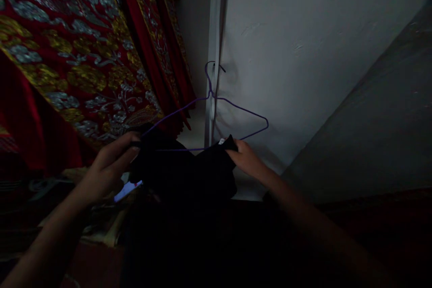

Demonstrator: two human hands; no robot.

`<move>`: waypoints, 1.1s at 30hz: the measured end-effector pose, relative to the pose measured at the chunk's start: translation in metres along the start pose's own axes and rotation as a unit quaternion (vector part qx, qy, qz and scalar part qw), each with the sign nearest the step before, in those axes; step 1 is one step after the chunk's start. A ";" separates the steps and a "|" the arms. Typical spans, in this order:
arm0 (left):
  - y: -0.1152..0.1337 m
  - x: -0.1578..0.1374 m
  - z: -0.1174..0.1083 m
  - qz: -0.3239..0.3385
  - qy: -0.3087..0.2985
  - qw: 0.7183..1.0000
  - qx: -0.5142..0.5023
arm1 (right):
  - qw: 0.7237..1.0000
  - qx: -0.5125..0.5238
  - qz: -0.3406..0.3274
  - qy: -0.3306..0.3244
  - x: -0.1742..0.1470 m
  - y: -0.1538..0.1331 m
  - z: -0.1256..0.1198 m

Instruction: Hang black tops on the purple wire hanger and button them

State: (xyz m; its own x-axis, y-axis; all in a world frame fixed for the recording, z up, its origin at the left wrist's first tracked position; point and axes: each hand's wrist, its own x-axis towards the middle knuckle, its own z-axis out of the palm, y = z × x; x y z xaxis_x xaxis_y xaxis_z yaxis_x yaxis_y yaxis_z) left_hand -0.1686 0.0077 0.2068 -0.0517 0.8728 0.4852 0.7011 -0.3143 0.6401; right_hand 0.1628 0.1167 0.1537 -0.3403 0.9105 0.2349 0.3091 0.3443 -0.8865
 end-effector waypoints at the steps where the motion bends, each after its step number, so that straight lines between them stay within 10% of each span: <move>1: 0.006 0.007 0.002 0.006 0.004 1.000 -0.008 | 1.000 0.015 -0.008 0.007 -0.005 -0.003 0.006; 8: 0.045 0.060 0.036 0.095 0.022 0.984 0.149 | 0.996 0.066 0.008 0.053 -0.014 -0.010 0.027; 15: 0.037 0.079 0.064 0.163 0.012 0.983 0.078 | 0.995 0.054 -0.070 0.040 -0.019 -0.002 0.005; 22: 0.023 0.091 0.046 0.170 0.023 0.978 0.123 | 0.933 0.065 -0.068 0.347 -0.030 -0.004 -0.067; 33: 0.002 0.106 0.051 0.179 0.026 0.981 0.073 | 0.979 0.147 0.130 0.049 -0.020 -0.022 -0.158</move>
State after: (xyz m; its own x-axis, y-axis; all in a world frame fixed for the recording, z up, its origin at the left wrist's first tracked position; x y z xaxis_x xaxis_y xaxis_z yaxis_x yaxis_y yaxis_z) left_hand -0.1364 0.1183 0.2290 0.1824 0.6947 0.6957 0.7749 -0.5372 0.3332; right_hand 0.3036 0.1268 0.2312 -0.1922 0.9813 0.0094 0.0996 0.0291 -0.9946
